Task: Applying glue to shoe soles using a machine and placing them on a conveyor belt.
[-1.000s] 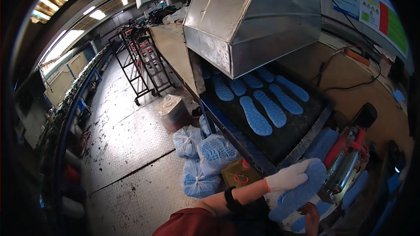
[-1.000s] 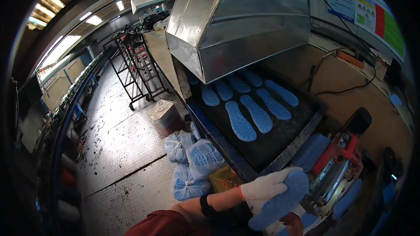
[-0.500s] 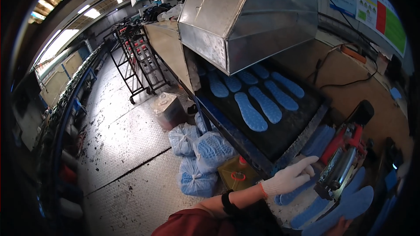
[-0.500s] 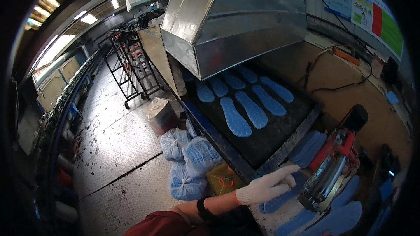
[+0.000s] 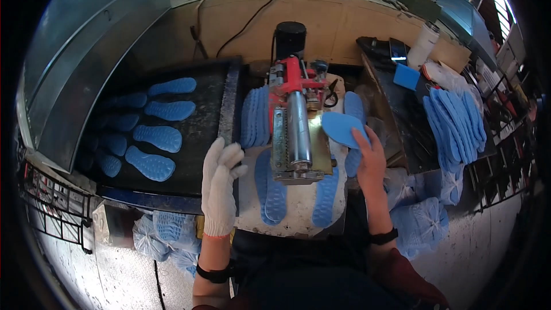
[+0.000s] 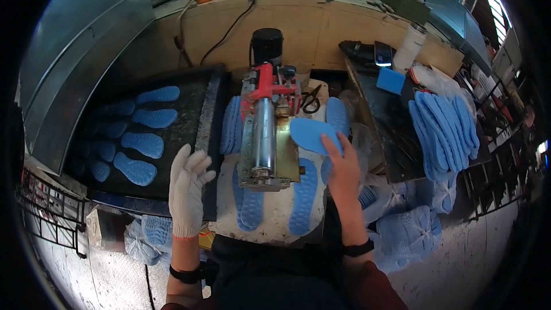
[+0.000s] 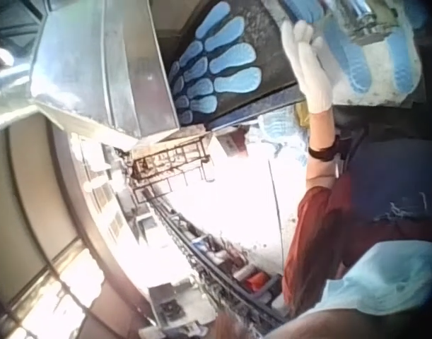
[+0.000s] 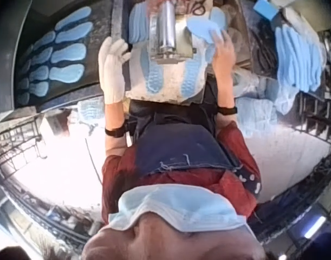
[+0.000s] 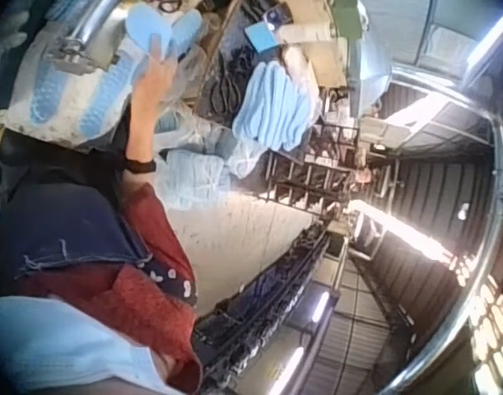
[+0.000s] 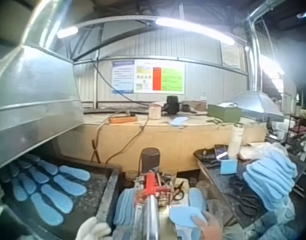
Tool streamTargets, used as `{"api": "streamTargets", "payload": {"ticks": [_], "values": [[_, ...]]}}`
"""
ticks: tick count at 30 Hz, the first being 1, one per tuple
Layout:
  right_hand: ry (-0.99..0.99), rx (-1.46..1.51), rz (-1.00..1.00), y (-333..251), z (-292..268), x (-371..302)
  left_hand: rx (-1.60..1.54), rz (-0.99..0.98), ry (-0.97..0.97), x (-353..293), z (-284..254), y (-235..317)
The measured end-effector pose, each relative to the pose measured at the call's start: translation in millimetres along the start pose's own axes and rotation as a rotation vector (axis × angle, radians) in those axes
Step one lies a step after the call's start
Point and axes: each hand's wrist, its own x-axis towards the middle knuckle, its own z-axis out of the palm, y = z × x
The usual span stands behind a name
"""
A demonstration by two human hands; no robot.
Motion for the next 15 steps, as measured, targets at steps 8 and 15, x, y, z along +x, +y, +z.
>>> {"api": "streamTargets", "payload": {"ticks": [8, 15], "values": [[-0.112, 0.154, -0.214, -25.0, -3.9, 16.0, -0.159, 0.119, -0.251, 46.8, 62.6, 6.3], [0.126, 0.611, 0.228, 12.9, -0.5, -27.8, -0.093, 0.144, -0.311, 80.6, 78.6, -10.8]]}}
